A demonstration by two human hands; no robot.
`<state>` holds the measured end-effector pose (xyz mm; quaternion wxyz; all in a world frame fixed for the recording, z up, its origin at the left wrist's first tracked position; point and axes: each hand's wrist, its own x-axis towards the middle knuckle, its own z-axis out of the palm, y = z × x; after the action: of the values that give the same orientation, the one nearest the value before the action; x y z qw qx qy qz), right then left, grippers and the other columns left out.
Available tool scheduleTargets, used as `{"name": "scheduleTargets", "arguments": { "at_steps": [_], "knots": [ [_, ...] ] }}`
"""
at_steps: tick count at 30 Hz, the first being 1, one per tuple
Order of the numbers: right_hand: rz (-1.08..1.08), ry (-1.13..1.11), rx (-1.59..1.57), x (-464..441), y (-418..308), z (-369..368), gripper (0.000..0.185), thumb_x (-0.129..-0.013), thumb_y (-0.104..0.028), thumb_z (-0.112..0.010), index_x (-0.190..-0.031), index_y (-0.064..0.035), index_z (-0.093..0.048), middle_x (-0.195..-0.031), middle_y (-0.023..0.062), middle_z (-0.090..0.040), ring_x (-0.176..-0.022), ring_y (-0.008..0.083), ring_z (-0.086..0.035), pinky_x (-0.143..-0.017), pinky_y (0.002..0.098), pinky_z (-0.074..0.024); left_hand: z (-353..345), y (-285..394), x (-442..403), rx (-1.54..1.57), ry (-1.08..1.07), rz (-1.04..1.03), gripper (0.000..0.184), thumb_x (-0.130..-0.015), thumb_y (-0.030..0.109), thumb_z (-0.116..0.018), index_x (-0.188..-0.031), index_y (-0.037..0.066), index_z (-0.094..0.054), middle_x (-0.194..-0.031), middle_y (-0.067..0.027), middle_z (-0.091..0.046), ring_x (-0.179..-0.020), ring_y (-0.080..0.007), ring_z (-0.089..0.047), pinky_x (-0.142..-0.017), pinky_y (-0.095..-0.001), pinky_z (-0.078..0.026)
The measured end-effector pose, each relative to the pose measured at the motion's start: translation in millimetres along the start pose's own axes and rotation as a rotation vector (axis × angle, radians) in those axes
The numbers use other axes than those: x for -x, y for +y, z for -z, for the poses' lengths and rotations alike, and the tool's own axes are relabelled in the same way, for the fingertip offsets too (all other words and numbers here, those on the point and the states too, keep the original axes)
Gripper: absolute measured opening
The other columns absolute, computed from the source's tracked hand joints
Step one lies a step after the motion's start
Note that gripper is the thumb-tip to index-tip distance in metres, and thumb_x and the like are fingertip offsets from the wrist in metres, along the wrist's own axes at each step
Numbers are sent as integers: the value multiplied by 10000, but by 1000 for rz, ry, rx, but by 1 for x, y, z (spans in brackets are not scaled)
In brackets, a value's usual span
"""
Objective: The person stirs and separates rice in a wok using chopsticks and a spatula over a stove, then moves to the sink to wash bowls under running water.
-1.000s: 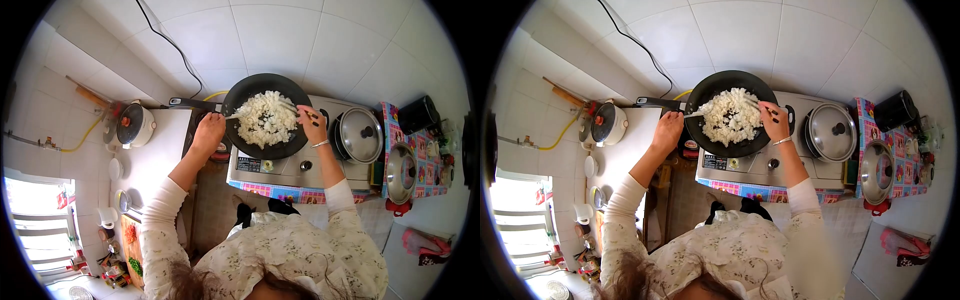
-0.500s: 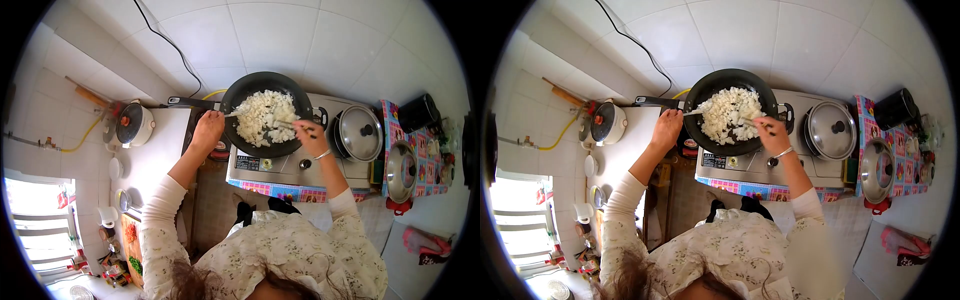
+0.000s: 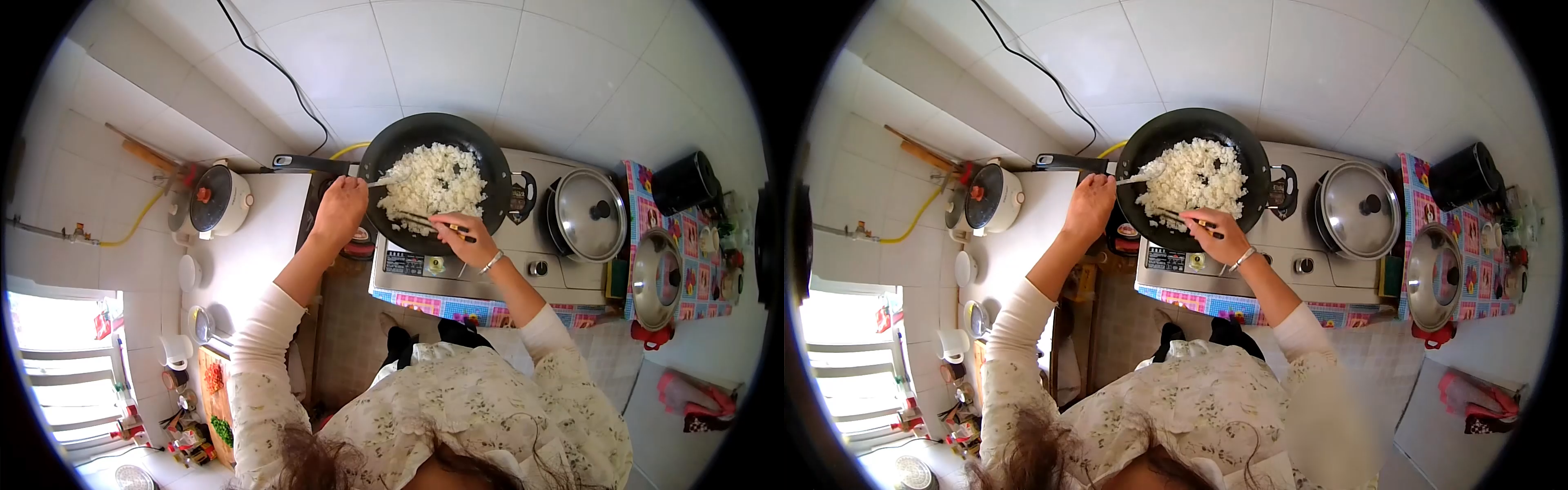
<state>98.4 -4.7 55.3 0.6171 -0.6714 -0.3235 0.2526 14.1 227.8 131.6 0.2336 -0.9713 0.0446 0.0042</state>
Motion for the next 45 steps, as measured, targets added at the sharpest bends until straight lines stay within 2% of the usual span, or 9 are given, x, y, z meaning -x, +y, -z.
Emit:
{"name": "scheduleTargets", "arguments": {
  "at_steps": [8, 11, 14, 18, 19, 26, 29, 37, 45],
  "knots": [
    [306, 411, 316, -63, 12, 62, 150, -825, -92, -562, -937, -20, -632, -905, 114, -639, -737, 199, -619, -645, 263, -494, -2, -3, 8, 38, 82, 47, 274, -698, 69, -567, -958, -12, -531, -886, -83, -560, -908, -192, -521, -862, -271, -373],
    [71, 210, 228, -78, 15, 52, 185, -836, -165, -560, -951, -41, -634, -927, 119, -637, -787, 233, -616, -682, 279, -489, 1, -2, 4, 126, -71, 74, 291, -700, 74, -566, -973, -20, -526, -905, -87, -561, -921, -193, -518, -872, -275, -369],
    [142, -17, 371, -69, 7, 39, 224, -837, -225, -556, -962, -56, -635, -934, 122, -637, -801, 231, -610, -701, 282, -484, -1, -2, 5, 42, -55, 48, 312, -704, 82, -561, -993, -28, -523, -929, -86, -563, -932, -190, -516, -880, -276, -365],
    [-39, -228, 260, -39, -19, 43, 201, -820, -206, -559, -948, -78, -647, -842, 95, -656, -712, 174, -604, -679, 265, -472, 1, -3, 9, 10, -65, 38, 332, -711, 91, -550, -1017, -35, -523, -945, -79, -565, -941, -185, -514, -883, -277, -365],
    [9, -249, 196, -33, -10, 41, 191, -840, -132, -540, -948, -4, -632, -781, 80, -653, -675, 97, -590, -633, 222, -479, 0, -3, 9, 11, -61, 37, 339, -711, 95, -550, -1022, -36, -522, -945, -78, -564, -943, -184, -514, -884, -276, -364],
    [-80, 340, 171, -30, -6, 88, 205, -820, -164, -557, -942, -18, -633, -731, 74, -646, -594, 95, -581, -563, 229, -466, -13, -3, 7, 23, 2, 34, 378, -706, 127, -571, -1040, -39, -511, -938, -82, -562, -945, -182, -511, -881, -275, -364],
    [107, 470, 382, -43, 23, 89, 213, -833, -162, -547, -966, -14, -623, -749, 73, -645, -605, 98, -583, -569, 230, -470, -4, -4, 7, -31, -23, 18, 382, -702, 130, -582, -1037, -39, -510, -937, -80, -562, -941, -185, -512, -877, -273, -366],
    [-13, 41, -153, -34, -4, -9, 214, -846, -144, -545, -1016, -37, -619, -839, 72, -651, -674, 107, -599, -587, 211, -476, -16, -3, 3, 4, 12, 52, 463, -643, 167, -658, -1027, -42, -505, -936, -87, -563, -944, -191, -514, -893, -275, -361],
    [195, 427, 322, -59, 23, 46, 182, -840, -155, -551, -961, -45, -631, -668, 83, -628, -533, 117, -554, -502, 231, -432, -7, -3, 3, 34, -3, 11, 396, -724, 120, -555, -1070, -63, -491, -962, -99, -562, -968, -199, -505, -911, -295, -352]
  ]
}}
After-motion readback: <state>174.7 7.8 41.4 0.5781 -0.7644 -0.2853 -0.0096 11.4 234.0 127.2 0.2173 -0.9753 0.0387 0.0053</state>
